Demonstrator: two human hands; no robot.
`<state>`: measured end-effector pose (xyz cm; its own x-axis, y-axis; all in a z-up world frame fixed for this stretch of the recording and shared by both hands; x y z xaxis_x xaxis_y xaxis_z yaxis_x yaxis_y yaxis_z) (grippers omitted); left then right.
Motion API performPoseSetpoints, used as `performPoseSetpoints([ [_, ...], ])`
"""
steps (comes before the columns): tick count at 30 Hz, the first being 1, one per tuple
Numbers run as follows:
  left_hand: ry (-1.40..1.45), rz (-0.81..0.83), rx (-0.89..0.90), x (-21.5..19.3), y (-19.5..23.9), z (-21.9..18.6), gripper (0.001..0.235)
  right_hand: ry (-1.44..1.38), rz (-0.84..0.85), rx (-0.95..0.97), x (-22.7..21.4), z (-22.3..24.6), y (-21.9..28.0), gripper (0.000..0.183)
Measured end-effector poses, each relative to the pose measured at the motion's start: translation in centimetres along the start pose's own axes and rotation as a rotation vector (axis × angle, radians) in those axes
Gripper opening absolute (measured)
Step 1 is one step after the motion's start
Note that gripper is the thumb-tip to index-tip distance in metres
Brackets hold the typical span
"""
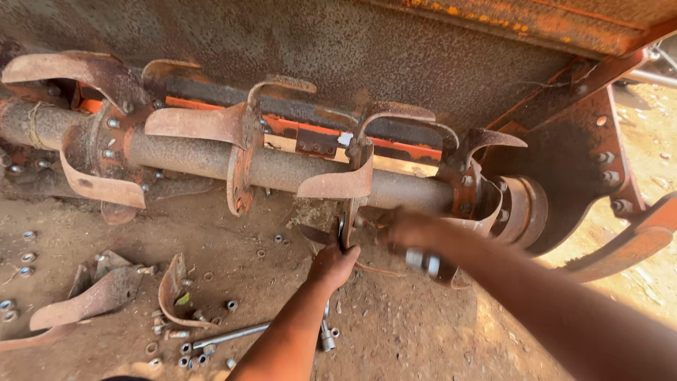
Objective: The person uses a wrench to tighten a bolt on a large, rusty metal auger attached to a machine. The person holds the bolt with one hand and turns the wrench with the other to secure the component.
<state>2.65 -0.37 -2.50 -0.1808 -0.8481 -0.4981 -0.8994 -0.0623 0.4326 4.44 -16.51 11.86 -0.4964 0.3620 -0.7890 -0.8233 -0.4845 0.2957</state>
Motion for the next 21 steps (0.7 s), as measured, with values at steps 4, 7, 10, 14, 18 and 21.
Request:
performPoseSetpoints([
  [4,0.043,0.08,-0.187,0.8,-0.6,0.8,0.097,0.178,-0.327,0.134,10.2,1.7,6.1,0.058],
  [7,0.042,-0.02,-0.043,0.8,-1.0,0.9,0.097,0.242,-0.387,0.284,14.9,1.9,6.8,0.071],
  [10,0.035,-0.058,0.025,1.0,-1.4,1.4,0.1,-0.143,-0.571,0.294,16.0,0.9,5.8,0.077],
  [14,0.04,-0.095,0.033,1.0,-1.3,1.2,0.085,-0.536,-0.595,0.313,16.7,-0.6,5.5,0.064],
  [18,0.059,-0.074,0.012,0.3,-0.7,0.3,0.09,-0.326,-0.547,0.372,16.9,-1.9,4.9,0.059],
  [21,0.079,-0.062,0.015,0.3,-0.7,0.1,0.09,-0.304,-0.632,0.361,16.8,-3.1,5.0,0.061],
])
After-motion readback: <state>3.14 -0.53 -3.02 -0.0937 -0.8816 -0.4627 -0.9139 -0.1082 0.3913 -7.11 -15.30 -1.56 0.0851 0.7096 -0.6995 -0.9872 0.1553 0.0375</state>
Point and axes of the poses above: each hand's wrist, its own y-axis away from the middle knuckle, its own x-axis out of the palm, z = x × y, the point moved 2 cm from there along -y, towards the middle knuckle, and after that the axes turned 11 degrees about -x, right-handed, at the moved point
